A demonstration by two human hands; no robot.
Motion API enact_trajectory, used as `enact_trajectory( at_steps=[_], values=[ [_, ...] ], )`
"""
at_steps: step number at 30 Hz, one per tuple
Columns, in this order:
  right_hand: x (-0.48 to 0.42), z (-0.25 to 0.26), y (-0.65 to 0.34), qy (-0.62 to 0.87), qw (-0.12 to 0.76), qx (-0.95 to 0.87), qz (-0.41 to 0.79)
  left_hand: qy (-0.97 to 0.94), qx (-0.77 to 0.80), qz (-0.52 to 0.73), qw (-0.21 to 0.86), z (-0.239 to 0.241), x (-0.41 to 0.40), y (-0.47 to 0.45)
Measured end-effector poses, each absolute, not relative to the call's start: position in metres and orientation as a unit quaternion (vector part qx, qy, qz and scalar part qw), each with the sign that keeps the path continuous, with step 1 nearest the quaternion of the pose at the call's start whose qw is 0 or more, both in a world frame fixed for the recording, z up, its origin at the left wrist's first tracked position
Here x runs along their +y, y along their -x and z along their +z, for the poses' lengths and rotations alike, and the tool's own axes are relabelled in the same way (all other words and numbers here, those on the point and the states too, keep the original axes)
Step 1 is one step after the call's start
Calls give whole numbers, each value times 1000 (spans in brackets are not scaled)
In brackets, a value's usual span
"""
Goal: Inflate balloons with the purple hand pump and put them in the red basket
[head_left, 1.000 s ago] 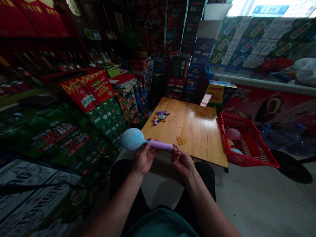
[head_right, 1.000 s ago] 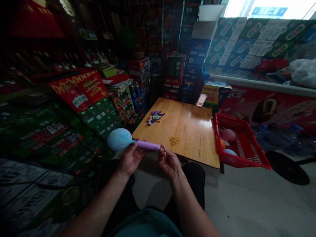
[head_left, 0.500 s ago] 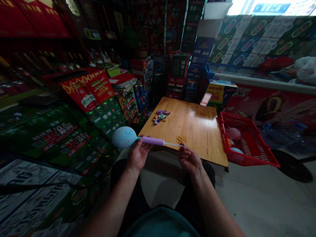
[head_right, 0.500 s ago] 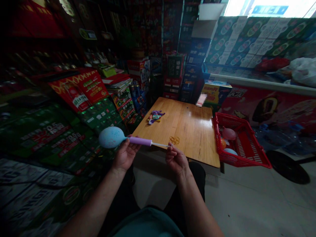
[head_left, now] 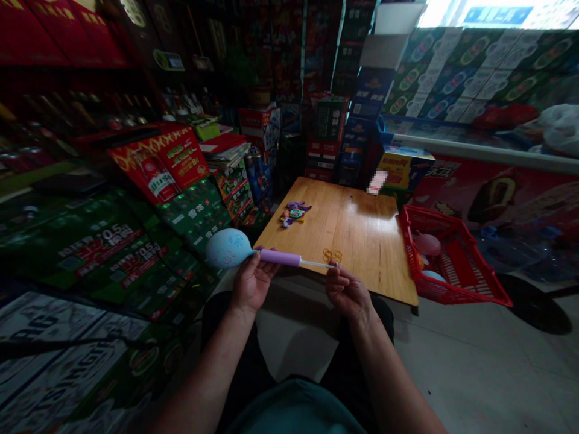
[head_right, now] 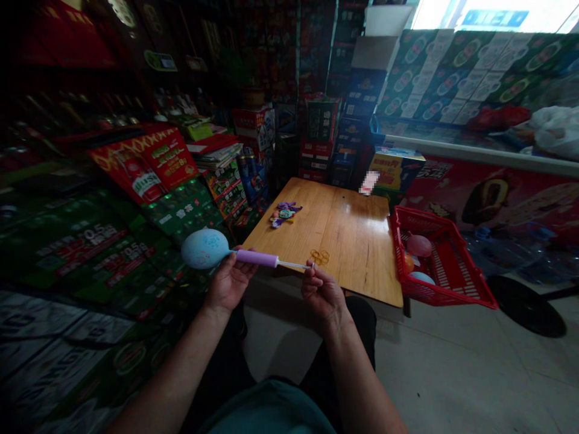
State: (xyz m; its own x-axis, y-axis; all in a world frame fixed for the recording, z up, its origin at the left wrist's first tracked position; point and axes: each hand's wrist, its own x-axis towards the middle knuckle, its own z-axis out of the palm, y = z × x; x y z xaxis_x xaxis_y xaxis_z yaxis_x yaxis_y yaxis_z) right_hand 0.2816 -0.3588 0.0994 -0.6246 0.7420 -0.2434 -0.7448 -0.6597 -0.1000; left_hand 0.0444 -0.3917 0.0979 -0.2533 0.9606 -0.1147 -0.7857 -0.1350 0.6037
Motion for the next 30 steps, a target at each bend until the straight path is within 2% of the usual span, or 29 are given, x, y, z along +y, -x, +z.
enact_trajectory(
  at_steps=[3,11,17,22,30],
  values=[
    [-363,95,-273,122,426,11,896,-153,285,736,594,94,-394,-50],
    [-366,97,-256,149,383,-5,912,-159,267,723,617,94,-398,-58],
    [-361,98,-276,137,419,-4,898,-132,278,752,583,95,-395,-37],
    [-366,85,-254,176,414,17,893,-158,259,722,622,93,-400,-60],
    [-368,86,-247,119,393,40,911,-171,263,722,617,96,-400,-63]
  ],
)
